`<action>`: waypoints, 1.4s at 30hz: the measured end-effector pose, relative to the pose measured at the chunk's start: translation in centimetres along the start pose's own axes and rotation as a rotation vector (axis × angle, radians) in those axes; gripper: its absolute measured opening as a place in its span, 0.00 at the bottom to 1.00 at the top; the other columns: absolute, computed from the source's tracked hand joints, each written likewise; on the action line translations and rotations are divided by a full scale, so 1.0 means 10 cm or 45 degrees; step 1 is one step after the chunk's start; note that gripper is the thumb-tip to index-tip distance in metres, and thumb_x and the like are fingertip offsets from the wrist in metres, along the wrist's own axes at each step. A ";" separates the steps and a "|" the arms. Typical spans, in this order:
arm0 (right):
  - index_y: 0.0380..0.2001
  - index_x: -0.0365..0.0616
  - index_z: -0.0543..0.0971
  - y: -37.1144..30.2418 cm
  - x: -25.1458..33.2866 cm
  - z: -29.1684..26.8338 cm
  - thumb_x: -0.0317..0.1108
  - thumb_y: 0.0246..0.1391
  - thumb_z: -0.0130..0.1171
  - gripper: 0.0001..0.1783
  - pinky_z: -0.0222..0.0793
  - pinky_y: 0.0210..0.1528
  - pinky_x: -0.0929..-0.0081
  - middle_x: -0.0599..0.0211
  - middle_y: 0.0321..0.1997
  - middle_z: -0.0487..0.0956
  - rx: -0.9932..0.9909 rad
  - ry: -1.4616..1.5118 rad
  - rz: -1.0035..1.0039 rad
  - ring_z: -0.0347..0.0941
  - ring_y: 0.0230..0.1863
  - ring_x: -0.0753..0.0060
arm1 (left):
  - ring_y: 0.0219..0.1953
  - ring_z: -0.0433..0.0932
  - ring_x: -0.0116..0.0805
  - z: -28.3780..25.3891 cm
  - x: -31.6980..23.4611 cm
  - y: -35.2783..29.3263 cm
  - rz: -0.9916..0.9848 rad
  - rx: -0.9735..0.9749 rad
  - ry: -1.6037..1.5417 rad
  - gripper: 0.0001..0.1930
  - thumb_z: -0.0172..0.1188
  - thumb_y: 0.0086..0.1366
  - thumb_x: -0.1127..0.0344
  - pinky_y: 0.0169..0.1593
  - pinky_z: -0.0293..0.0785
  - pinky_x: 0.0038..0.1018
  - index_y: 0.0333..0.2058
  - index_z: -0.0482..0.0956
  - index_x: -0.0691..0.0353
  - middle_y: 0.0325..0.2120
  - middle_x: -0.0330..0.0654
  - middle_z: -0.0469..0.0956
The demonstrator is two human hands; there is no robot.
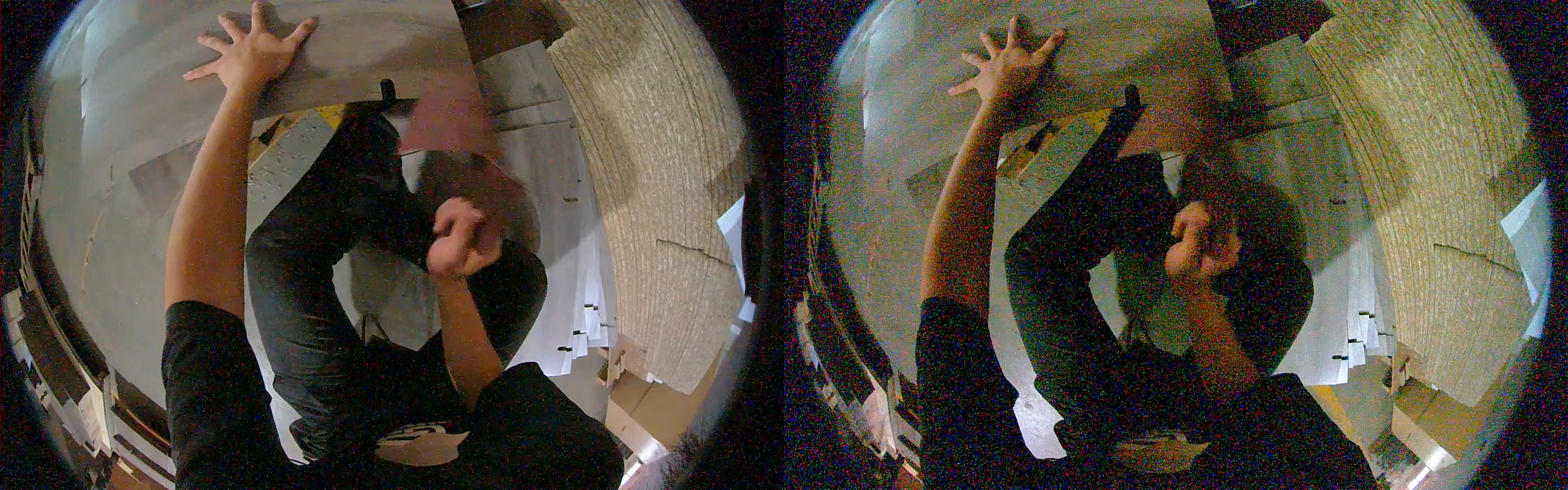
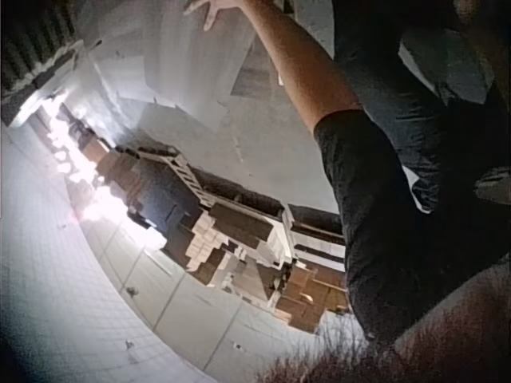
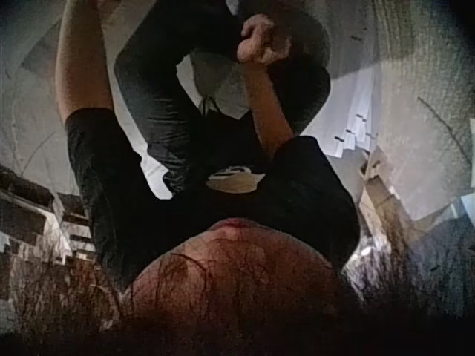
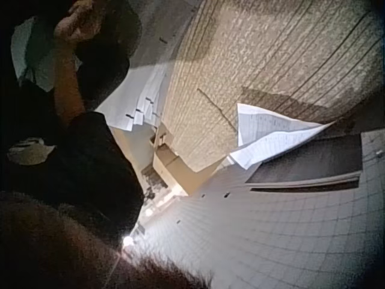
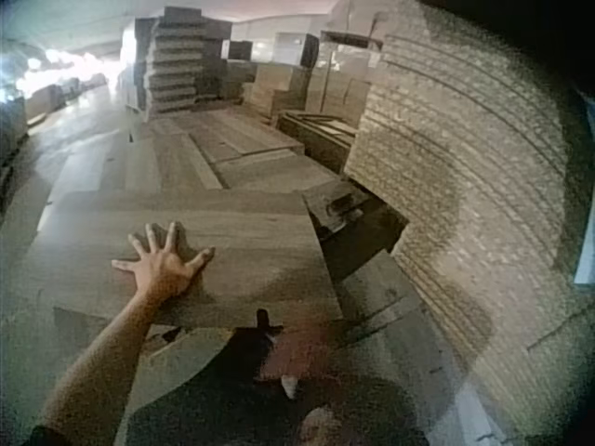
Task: Using sandpaper to smooth the edges of a large piece of wood or particle board in a warehouse or manufacturing setting.
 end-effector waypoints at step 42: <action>0.49 0.41 0.84 0.37 -0.19 0.93 0.38 0.67 0.56 0.15 0.75 0.40 0.61 0.43 0.37 0.84 0.643 -0.732 -0.097 0.83 0.33 0.55 | 0.74 0.38 0.77 -0.04 0.09 0.06 -0.039 0.032 0.027 0.56 0.41 0.52 0.11 0.56 0.34 0.92 0.75 0.51 0.34 0.76 0.56 0.41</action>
Point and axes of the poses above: each hand's wrist, its own y-axis towards the middle knuckle, its own z-axis out of the palm, x = y × z, the point moved 1 cm from there along y, towards the middle knuckle
